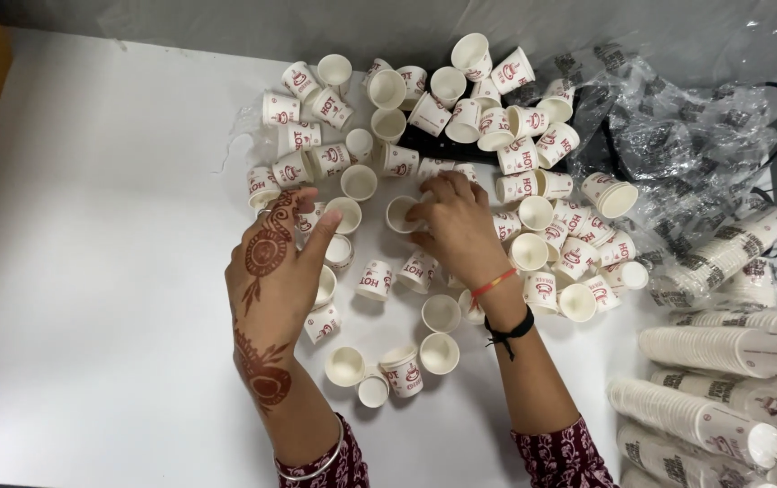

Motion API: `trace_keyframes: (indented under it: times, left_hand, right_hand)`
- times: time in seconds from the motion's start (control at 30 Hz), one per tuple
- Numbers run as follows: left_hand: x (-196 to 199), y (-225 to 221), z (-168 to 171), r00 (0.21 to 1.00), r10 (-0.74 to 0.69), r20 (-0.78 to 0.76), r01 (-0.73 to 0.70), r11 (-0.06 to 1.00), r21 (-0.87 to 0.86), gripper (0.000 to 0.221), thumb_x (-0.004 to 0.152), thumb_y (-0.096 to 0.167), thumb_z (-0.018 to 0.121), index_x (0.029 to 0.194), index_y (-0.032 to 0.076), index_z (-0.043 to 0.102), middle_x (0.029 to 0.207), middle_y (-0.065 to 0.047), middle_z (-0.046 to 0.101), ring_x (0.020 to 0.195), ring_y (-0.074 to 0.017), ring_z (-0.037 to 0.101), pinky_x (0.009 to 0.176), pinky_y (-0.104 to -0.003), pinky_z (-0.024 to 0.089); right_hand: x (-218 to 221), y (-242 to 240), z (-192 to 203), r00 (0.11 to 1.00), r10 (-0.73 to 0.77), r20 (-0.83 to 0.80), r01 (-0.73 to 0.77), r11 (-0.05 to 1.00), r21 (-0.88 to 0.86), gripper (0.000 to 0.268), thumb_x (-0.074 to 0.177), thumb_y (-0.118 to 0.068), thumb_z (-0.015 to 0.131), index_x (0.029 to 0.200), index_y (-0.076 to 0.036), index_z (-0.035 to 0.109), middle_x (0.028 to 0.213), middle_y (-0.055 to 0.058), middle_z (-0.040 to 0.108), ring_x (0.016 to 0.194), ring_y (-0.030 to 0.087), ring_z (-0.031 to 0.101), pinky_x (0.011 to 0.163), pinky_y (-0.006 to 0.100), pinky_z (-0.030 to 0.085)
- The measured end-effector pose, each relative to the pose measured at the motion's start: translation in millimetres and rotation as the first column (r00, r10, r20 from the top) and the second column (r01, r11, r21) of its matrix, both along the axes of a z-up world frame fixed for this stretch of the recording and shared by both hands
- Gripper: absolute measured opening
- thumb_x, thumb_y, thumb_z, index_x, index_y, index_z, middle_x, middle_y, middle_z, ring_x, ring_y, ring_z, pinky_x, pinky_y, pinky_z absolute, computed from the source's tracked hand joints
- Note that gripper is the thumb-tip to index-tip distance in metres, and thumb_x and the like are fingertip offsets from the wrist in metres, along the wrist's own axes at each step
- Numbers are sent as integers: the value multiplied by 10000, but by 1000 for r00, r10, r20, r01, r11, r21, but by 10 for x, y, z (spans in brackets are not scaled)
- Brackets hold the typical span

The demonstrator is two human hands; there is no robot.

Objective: The person gathers loose paper cups scattered on a white table and nests them one by one into stacks, holding a growing stack in one hand while picking cups with the other. They occasionally wrap a completed stack in plastic packaging material and set it aside.

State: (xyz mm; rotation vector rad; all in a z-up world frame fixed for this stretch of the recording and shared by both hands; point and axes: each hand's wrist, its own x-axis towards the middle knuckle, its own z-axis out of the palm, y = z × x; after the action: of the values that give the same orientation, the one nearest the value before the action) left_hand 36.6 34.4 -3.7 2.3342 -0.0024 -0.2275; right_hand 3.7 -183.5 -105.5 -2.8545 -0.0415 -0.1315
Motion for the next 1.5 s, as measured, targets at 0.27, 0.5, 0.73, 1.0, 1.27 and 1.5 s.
trace_keyframes:
  times: [0.27, 0.5, 0.73, 1.0, 1.27, 1.5]
  left_hand:
    - [-109, -230, -135, 995, -95, -10, 94, 990, -107, 443, 885, 510, 660, 1237, 244, 709, 1119, -8, 764, 966, -216, 743, 854, -358, 555]
    - [-146, -311, -111, 974, -222, -37, 213, 962, -170, 442, 903, 478, 645, 1280, 250, 673, 1165, -15, 751, 1008, -220, 727, 871, -363, 544]
    - [-174, -389, -161, 969, -247, -21, 242, 960, -139, 438, 901, 452, 649, 1284, 240, 670, 1157, -22, 753, 972, -225, 735, 852, -366, 552]
    - [-263, -404, 42, 912, -388, 132, 408, 893, -191, 572, 896, 395, 707, 1415, 204, 561, 1279, -84, 687, 1049, -262, 692, 847, -384, 549]
    - [-322, -480, 186, 863, -504, -32, 383, 695, -609, 675, 861, 363, 738, 1468, 167, 516, 1143, -59, 732, 1003, -162, 738, 844, -315, 610]
    - [-361, -551, 169, 885, -465, 0, 399, 760, -513, 1035, 616, 416, 909, 1512, 175, 450, 960, -55, 709, 936, -170, 714, 830, -345, 596]
  right_hand:
    - [-2, -78, -81, 1000, -13, -1, 13, 1000, -21, 134, 738, -123, 810, 869, -150, 798, 1049, 44, 702, 1096, 288, 598, 953, 457, 456]
    - [-99, -123, 145, 996, -38, 75, 42, 998, -48, 292, 612, -77, 819, 892, -157, 796, 1056, 40, 708, 1037, 315, 630, 893, 491, 446]
    - [-97, -142, -98, 990, -92, -110, 84, 994, -71, 328, 692, -78, 815, 1004, -173, 776, 1052, 62, 688, 1013, 320, 655, 813, 438, 549]
    - [-464, 83, 975, 999, 22, -31, -17, 986, 164, 183, 830, -201, 780, 956, -87, 713, 898, 88, 671, 795, 325, 685, 663, 469, 528]
    - [-805, 39, 1498, 999, 49, 10, -49, 920, 388, 258, 825, -217, 741, 1027, -77, 662, 860, 84, 724, 719, 285, 711, 623, 402, 528]
    - [-977, -209, 1599, 947, -129, 296, -16, 897, 443, 522, 795, -173, 872, 1257, -79, 647, 1178, 83, 743, 1025, 222, 757, 844, 341, 612]
